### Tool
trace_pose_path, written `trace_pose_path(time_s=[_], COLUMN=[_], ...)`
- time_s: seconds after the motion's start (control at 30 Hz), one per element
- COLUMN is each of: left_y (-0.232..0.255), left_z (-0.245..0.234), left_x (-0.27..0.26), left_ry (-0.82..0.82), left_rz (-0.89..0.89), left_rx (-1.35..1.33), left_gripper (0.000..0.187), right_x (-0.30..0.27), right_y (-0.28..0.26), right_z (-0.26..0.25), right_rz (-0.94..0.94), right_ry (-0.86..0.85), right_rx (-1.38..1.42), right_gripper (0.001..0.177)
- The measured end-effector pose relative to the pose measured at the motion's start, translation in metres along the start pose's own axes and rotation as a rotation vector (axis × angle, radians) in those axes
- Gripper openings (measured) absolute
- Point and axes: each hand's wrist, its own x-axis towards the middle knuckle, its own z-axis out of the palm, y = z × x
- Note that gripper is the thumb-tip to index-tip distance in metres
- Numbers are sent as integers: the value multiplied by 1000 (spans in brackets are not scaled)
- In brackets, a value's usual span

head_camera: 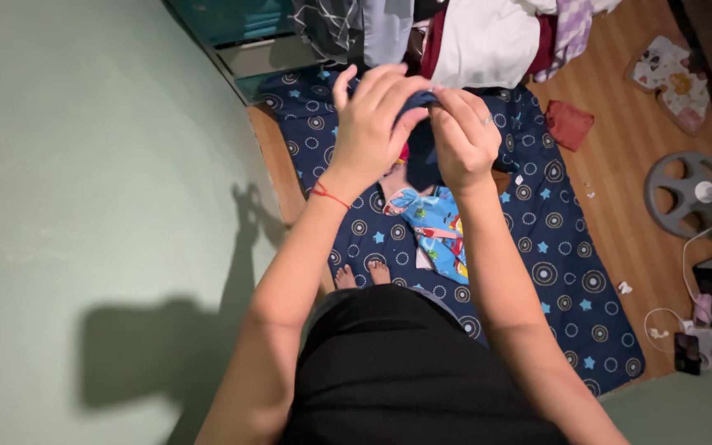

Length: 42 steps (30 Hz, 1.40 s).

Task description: The person picks up and folds items of clothing before hanging them on a multi-clip laundry hanger and placing them in a drawer.

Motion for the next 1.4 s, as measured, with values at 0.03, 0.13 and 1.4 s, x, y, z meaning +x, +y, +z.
trace_pose_path(time_s=[0.03,0.13,1.4], left_y=[-2,-6,1], left_z=[3,10,33], left_x=[-2,-8,-33], left_ry=[12,75,198], left_rz=[-4,0,-571], left_rx=[-18,-72,-1035], left_gripper=[22,15,18], right_x=[-1,-4,1], right_y=[1,0,-18], right_z=[-1,-1,-15], right_rz=[3,36,512], right_ry=[-8,2,-177], right_rx=[8,4,353], right_gripper=[18,18,18])
